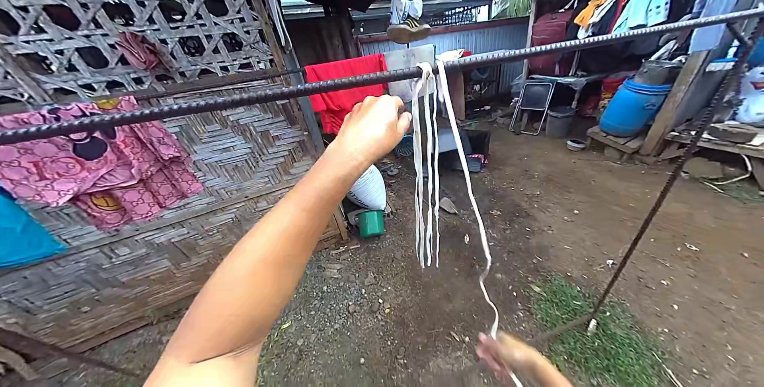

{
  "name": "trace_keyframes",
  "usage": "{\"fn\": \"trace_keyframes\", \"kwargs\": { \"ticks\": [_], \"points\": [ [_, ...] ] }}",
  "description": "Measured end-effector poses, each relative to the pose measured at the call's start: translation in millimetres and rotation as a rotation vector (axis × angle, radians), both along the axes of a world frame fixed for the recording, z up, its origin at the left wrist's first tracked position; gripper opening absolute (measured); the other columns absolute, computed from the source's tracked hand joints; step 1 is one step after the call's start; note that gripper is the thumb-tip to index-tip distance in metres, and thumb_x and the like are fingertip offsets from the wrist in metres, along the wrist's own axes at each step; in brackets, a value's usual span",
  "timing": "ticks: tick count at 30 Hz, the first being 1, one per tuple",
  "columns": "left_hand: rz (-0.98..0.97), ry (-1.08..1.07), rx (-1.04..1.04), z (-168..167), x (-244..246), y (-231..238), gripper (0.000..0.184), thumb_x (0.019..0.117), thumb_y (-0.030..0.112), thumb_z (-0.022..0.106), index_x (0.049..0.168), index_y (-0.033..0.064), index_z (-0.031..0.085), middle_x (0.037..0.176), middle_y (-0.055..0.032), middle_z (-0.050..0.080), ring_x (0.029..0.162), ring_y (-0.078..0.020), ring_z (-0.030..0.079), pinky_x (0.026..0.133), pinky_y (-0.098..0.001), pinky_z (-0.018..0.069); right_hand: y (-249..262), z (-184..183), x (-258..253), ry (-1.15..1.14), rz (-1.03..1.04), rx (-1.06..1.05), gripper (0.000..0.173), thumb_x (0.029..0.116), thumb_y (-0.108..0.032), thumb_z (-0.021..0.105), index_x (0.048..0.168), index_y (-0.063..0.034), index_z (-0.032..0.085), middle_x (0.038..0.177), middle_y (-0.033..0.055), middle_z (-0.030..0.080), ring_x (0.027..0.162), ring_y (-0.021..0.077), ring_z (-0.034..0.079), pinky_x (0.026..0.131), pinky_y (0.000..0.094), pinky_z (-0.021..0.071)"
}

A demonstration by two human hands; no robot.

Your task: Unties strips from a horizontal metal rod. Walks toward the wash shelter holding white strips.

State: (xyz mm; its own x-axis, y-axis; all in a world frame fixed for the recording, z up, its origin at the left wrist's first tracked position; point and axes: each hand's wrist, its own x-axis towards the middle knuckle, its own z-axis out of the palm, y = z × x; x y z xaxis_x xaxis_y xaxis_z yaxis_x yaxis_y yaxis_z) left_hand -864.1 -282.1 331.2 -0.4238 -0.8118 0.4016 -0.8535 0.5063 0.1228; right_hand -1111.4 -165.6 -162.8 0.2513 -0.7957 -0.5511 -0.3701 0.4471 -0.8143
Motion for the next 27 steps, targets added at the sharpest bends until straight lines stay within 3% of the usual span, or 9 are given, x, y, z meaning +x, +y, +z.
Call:
{"fn": "trace_keyframes", "kwargs": {
  "ticks": [4,6,8,10,12,13,16,20,27],
  "points": [
    [-0.098,0.398,0.086,-20.3,-14.6,-29.1,0.058,0.1083,0.031,0.051,0.152,-0.0054,0.04,0.138,-0.0262,0.06,0.128,-0.0387,0.059,0.111,-0.0555,0.0419,-36.9,210.5,44.6,-0.887,0.209,-0.418,0.034,0.0991,-0.059,0.054,0.107,-0.0311,0.071,0.064,-0.0161,0.062,0.048,-0.0048,0.052,0.045,0.0143,0.0459],
    [-0.203,0.606,0.1,-27.7,-21.5,-35.0,0.055,0.1078,0.028,0.053,0.151,-0.0044,0.041,0.134,-0.0249,0.062,0.124,-0.035,0.062,0.109,-0.0504,0.0447,-35.0,291.1,41.9,-1.197,0.072,-0.757,0.037,0.1042,-0.05,0.048,0.125,-0.0269,0.069,0.068,-0.0157,0.064,0.047,-0.0079,0.052,0.044,0.0088,0.0431],
    [-0.258,0.717,0.061,-35.1,-27.5,-39.1,0.05,0.1069,0.024,0.055,0.147,-0.0033,0.046,0.124,-0.023,0.067,0.112,-0.0309,0.067,0.101,-0.0467,0.0495,-32.1,336.3,14.1,-1.318,-0.255,-1.131,0.046,0.1116,-0.035,0.025,0.136,-0.0201,0.062,0.075,-0.014,0.065,0.051,-0.0062,0.052,0.047,0.0097,0.0442],
    [-0.279,0.73,0.052,-37.9,-30.1,-40.5,0.049,0.1058,0.022,0.057,0.147,-0.0028,0.047,0.122,-0.0231,0.067,0.107,-0.0304,0.067,0.099,-0.0465,0.0506,-33.1,355.8,-14.9,-1.178,-0.822,-1.426,0.048,0.1124,-0.027,0.01,0.136,-0.0209,0.051,0.088,-0.0112,0.066,0.054,-0.0026,0.052,0.05,0.0126,0.0442],
    [-0.275,0.748,0.046,-37.8,-32.8,-40.1,0.048,0.1058,0.021,0.057,0.146,-0.003,0.048,0.124,-0.0235,0.067,0.109,-0.0311,0.067,0.1,-0.047,0.05,-42.5,362.4,-17.8,-0.754,-1.287,-1.484,0.043,0.1129,-0.019,0.009,0.148,-0.0105,0.033,0.092,-0.0051,0.06,0.054,0.0007,0.049,0.05,0.0176,0.0435],
    [-0.27,0.776,0.037,-38.6,-34.5,-40.6,0.046,0.1061,0.021,0.057,0.144,-0.003,0.05,0.124,-0.023,0.067,0.111,-0.0304,0.067,0.101,-0.0464,0.0499,-47.7,360.6,-7.6,-0.588,-1.244,-1.46,0.042,0.1119,-0.016,0.015,0.15,-0.0061,0.029,0.094,-0.0051,0.059,0.055,-0.0008,0.048,0.051,0.0171,0.0434],
    [-0.245,0.887,-0.003,-34.2,-39.1,-47.1,0.035,0.106,0.019,0.056,0.131,-0.0043,0.06,0.112,-0.0204,0.07,0.098,-0.0255,0.069,0.093,-0.0428,0.0522,-78.8,373.8,40.9,-0.452,-0.796,-1.43,0.034,0.1096,-0.019,0.038,0.135,-0.004,0.054,0.087,-0.0076,0.061,0.053,-0.0043,0.045,0.047,0.0133,0.0401],
    [-0.194,0.908,-0.049,-36.9,-41.8,-42.3,0.03,0.1094,0.019,0.049,0.12,-0.0034,0.066,0.096,-0.0145,0.07,0.077,-0.0176,0.066,0.078,-0.036,0.0557,-129.4,413.1,73.9,-0.082,-0.688,-1.63,0.027,0.1026,-0.014,0.056,0.121,-0.0007,0.072,0.108,0.0129,0.068,0.086,0.0136,0.062,0.079,0.0309,0.0508],
    [-0.139,0.819,-0.244,-42.5,-35.5,-38.8,0.028,0.1073,0.016,0.052,0.118,-0.0014,0.071,0.109,-0.0179,0.073,0.101,-0.0248,0.069,0.095,-0.0417,0.0505,-164.6,434.9,113.3,0.018,-0.858,-1.635,0.018,0.0976,-0.016,0.065,0.107,-0.004,0.074,0.102,0.0104,0.068,0.082,0.0187,0.063,0.075,0.0383,0.0505]
  ]
}}
